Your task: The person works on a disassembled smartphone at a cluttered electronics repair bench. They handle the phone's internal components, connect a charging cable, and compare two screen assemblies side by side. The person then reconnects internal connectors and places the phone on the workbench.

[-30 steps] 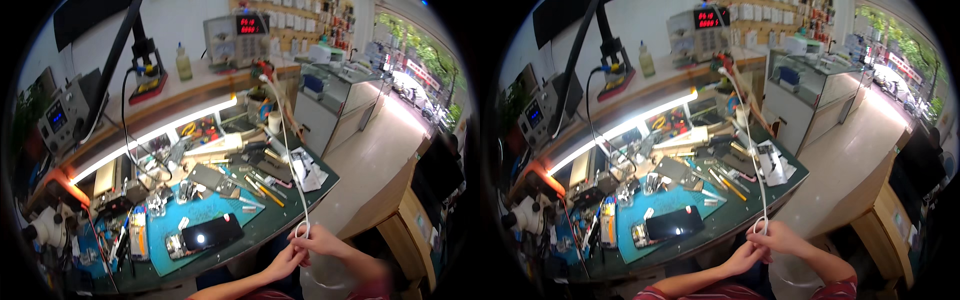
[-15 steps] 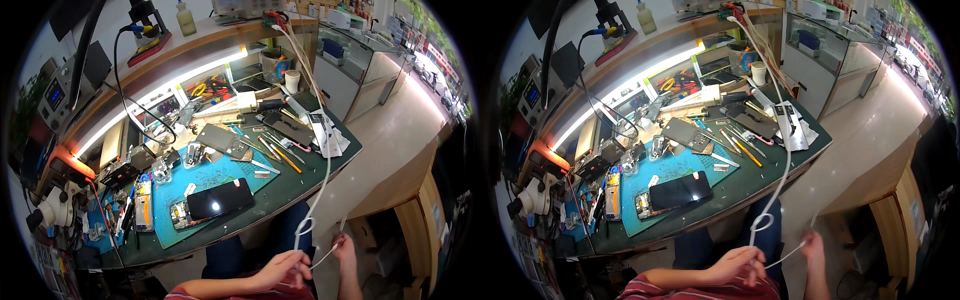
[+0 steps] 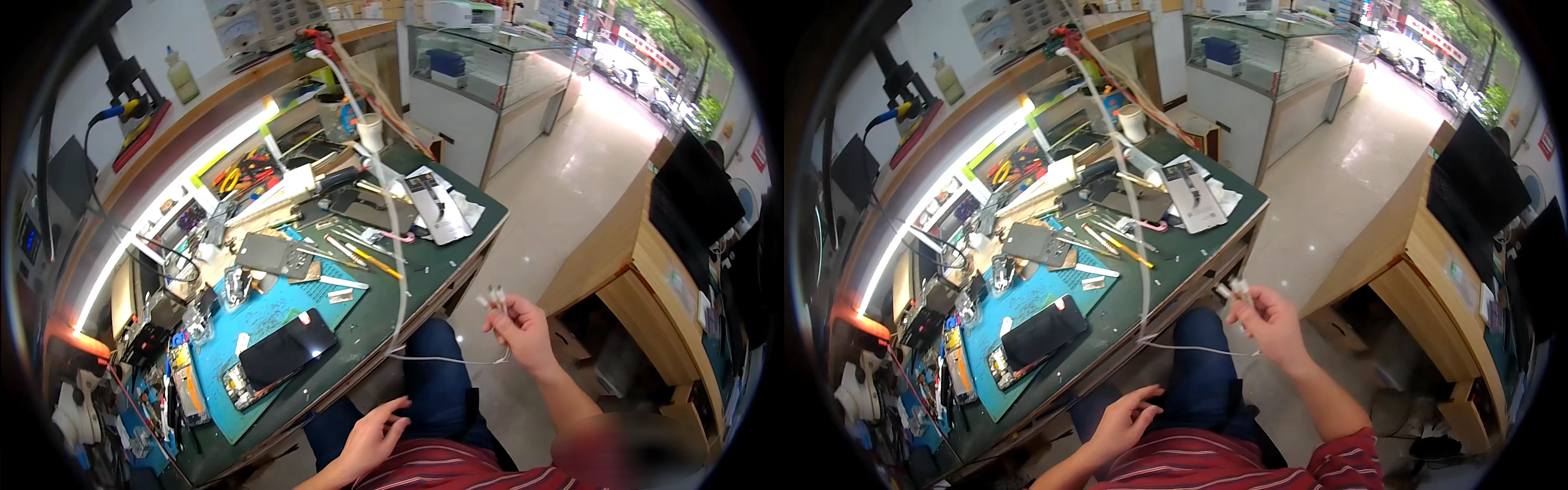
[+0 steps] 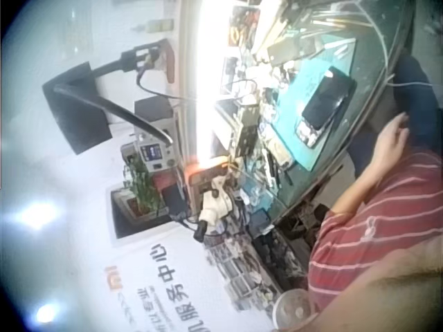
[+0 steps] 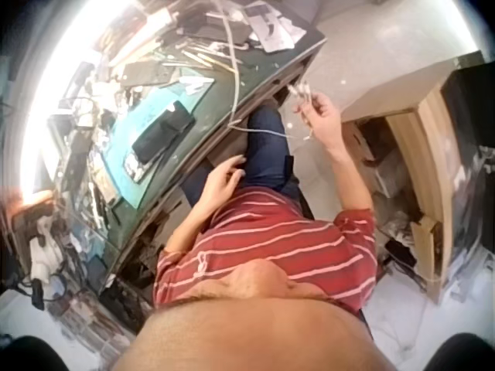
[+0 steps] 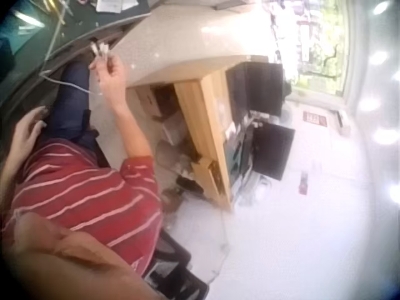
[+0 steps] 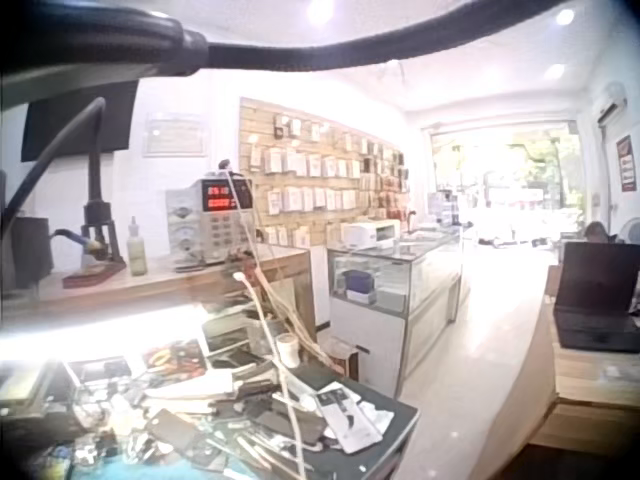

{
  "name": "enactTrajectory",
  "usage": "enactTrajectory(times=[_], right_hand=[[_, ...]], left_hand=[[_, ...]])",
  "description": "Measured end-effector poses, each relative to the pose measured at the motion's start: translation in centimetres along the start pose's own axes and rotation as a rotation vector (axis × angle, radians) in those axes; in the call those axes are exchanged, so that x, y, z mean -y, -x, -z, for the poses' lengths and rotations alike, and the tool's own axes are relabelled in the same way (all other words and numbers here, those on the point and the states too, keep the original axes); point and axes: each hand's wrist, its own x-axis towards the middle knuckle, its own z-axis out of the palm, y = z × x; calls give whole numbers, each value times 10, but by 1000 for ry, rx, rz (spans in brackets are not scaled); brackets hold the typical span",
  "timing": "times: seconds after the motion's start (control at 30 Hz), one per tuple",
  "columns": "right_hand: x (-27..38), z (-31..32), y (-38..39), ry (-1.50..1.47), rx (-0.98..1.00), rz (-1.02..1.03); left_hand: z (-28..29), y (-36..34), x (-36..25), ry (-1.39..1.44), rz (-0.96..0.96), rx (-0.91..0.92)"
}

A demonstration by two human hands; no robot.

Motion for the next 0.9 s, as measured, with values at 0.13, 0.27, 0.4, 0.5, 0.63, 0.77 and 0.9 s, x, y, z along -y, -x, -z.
enactTrajectory(times=[0.13, 0.27, 0.4, 0.5, 0.63, 0.77, 0.9], right_hand=[[15, -42, 5, 30, 306, -78], [28, -81, 4, 281, 521, 212], [30, -108, 5, 308, 467, 199], [24, -116, -7, 397, 388, 389], [36, -109, -25, 492, 468, 347], [50, -117, -33, 640, 310, 381], [49, -124, -62, 949, -3, 865]], left_hand=[[23, -14, -50, 107, -328, -288], [51, -43, -63, 56, -409, -386], [57, -29, -46, 12, -296, -429], [63, -11, -49, -263, -297, -516], [135, -4, -42, -778, -341, -655], [177, -3, -28, -895, -139, -457], [184, -4, -28, -808, -39, -342]])
